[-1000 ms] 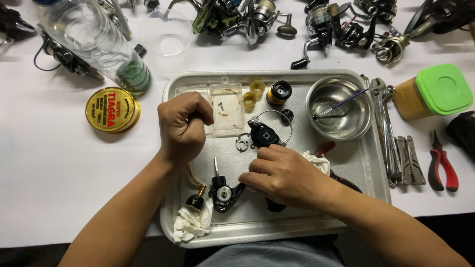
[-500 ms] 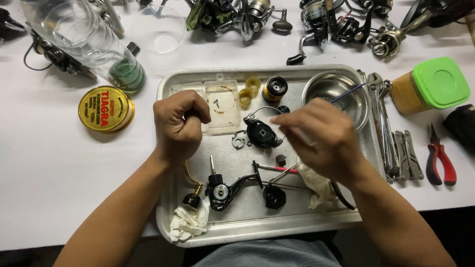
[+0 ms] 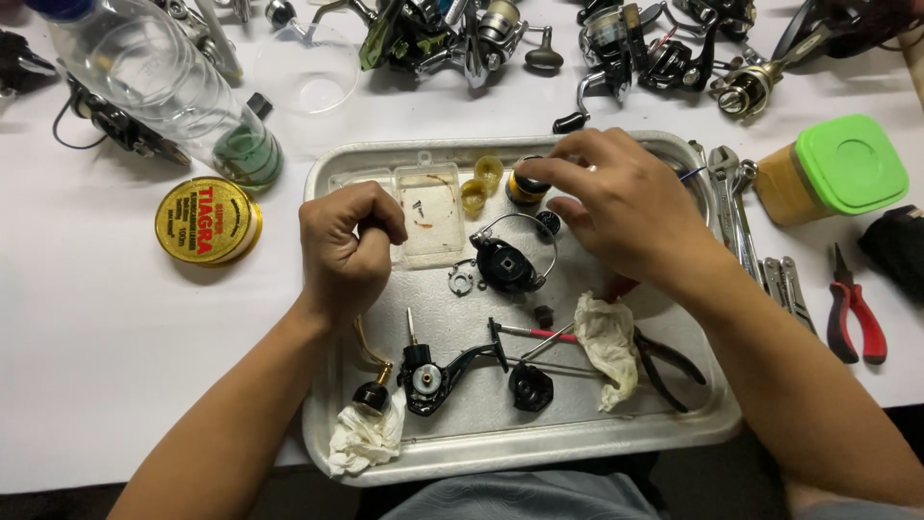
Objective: Reassembling and lubricating the internal components of a fishing reel using a brush and small tools.
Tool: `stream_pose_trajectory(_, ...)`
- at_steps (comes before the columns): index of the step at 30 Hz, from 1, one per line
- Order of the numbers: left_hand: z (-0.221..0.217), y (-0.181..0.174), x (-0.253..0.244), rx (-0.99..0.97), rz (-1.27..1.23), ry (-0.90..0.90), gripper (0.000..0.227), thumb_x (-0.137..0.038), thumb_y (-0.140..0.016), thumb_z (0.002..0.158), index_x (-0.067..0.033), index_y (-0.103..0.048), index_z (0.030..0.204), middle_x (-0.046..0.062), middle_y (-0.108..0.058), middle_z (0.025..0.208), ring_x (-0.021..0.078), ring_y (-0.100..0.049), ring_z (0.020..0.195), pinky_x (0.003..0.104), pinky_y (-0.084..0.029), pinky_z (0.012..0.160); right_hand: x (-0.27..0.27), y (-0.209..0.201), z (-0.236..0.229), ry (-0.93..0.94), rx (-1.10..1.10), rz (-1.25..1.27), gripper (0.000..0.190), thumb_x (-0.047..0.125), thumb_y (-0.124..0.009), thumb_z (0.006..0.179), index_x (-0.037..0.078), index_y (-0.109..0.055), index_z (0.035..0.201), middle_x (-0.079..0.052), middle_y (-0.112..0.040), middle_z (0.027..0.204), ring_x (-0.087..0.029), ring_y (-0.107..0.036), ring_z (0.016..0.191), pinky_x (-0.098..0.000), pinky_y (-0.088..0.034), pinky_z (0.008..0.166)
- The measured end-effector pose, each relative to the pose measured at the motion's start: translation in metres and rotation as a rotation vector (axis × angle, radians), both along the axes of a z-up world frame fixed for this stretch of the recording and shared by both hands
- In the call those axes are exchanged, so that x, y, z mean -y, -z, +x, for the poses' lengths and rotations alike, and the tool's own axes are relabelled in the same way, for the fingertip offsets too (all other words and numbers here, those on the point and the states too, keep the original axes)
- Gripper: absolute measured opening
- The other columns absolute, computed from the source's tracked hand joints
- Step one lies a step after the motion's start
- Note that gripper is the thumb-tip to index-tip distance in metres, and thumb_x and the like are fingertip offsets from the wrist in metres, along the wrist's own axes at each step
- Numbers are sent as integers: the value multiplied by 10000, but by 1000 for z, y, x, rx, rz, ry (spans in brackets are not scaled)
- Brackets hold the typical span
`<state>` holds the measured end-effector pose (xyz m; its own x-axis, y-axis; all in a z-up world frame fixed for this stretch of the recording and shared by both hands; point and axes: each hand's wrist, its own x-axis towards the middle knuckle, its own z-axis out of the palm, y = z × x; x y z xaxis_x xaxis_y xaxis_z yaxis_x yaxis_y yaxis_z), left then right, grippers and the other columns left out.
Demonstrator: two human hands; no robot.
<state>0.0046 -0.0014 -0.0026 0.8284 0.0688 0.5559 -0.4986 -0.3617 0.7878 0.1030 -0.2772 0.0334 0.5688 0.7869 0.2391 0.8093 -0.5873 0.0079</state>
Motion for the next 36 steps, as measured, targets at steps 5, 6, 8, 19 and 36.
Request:
stream_pose_trajectory(5, 0, -1, 0, -6, -1, -3, 231, 83, -392, 645, -45, -584, 638, 48, -595, 622, 153, -540, 587, 262, -421, 542, -18, 4, 13, 43, -103, -163, 529, 318, -778, 860, 260, -631, 1365, -121, -605, 1192, -324, -617, 966, -458, -551, 678)
stream_pose_trajectory(6, 0, 0, 0, -8, 0, 5, 227, 77, -393, 640, -44, -585, 637, 49, -598, 621, 154, -538, 582, 262, -419, 534, -18, 9, 15, 21, -61, -123, 458, 300, -809, 853, 215, -667, 1280, -122, -613, 1116, -328, -647, 861, -449, -558, 571)
stream_pose_trajectory(8, 0, 0, 0, -11, 9, 1, 229, 73, -396, 639, -50, -588, 638, 41, -598, 624, 150, -535, 583, 262, -415, 544, -21, 4, 12, 48, -149, -141, 464, 251, -778, 861, 171, -647, 1298, -137, -631, 1177, -336, -644, 959, -469, -579, 677)
stream_pose_trajectory(19, 0, 1, -1, -17, 27, -8, 241, 77, -405, 644, -63, -601, 640, 29, -616, 631, 140, -555, 587, 254, -432, 552, 28, -39, -42, 54, -149, 395, 224, -65, -709, 837, -34, -599, 1029, -244, -676, 1125, -323, -649, 996, -380, -587, 854)
stream_pose_trajectory(36, -2, 5, -2, -81, 26, -44, 230, 93, -363, 639, -9, -569, 666, 77, -573, 656, 171, -507, 602, 269, -374, 584, 31, 9, -154, 267, -634, 879, 412, 140, -868, 753, 29, -690, 1107, -117, -779, 1032, -210, -766, 1007, -290, -595, 974)
